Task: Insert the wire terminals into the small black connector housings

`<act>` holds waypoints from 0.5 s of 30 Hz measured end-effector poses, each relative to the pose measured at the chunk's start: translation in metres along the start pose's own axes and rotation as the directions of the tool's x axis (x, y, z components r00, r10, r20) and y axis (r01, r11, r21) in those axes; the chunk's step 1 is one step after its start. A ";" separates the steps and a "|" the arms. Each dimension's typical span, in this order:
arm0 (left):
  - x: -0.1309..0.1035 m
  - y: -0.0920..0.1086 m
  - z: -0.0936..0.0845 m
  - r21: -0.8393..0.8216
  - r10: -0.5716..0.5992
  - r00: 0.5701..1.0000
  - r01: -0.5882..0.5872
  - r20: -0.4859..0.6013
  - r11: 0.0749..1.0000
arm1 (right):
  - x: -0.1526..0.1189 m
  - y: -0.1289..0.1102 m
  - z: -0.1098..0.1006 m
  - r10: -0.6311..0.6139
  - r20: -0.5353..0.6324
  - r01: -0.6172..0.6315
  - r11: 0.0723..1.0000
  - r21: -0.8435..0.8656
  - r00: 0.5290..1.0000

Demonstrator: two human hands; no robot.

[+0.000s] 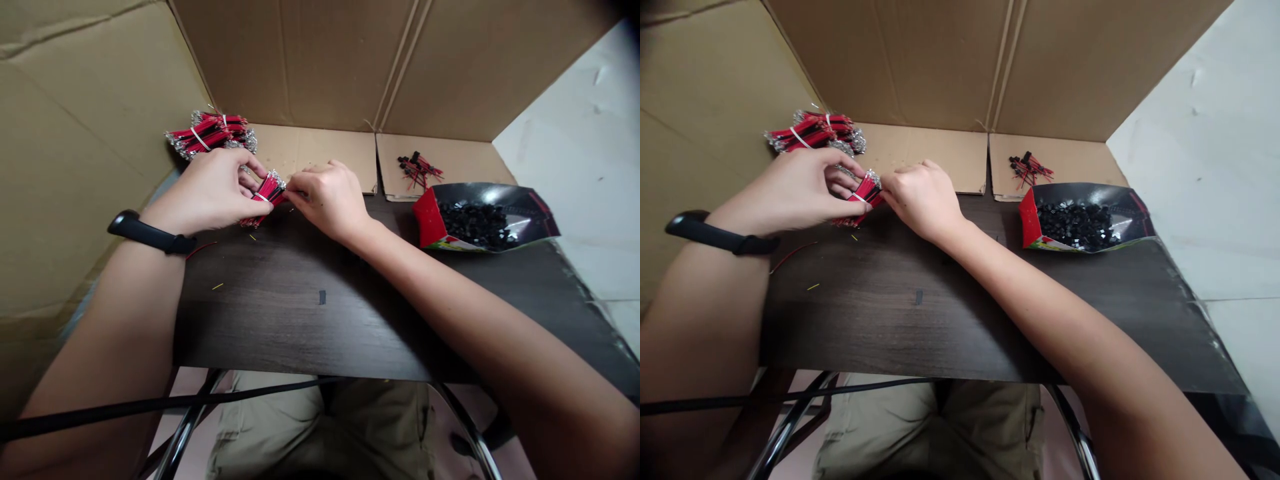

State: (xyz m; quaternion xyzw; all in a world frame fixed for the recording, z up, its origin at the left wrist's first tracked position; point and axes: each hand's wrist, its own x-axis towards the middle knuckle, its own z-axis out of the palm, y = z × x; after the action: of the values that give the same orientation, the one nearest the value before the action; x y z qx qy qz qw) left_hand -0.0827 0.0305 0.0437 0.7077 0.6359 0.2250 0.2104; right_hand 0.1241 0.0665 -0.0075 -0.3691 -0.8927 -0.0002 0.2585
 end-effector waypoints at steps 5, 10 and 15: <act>0.000 -0.001 0.000 0.068 0.030 0.999 -0.030 -0.011 0.997 | -0.002 -0.002 -0.004 0.005 0.002 -0.005 1.000 0.029 1.000; -0.002 0.005 0.000 0.115 0.047 0.999 -0.049 0.023 0.992 | -0.001 0.000 -0.005 0.058 0.031 -0.061 0.992 0.114 0.998; -0.003 0.002 -0.005 0.249 0.057 0.998 -0.063 0.032 0.967 | 0.002 0.017 -0.008 0.150 0.010 -0.149 0.976 0.157 0.989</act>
State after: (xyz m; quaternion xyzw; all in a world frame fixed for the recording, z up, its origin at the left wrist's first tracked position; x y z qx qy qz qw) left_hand -0.0842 0.0272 0.0489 0.7501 0.6348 0.1407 0.1208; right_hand 0.1377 0.0782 -0.0030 -0.4137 -0.8594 0.0892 0.2870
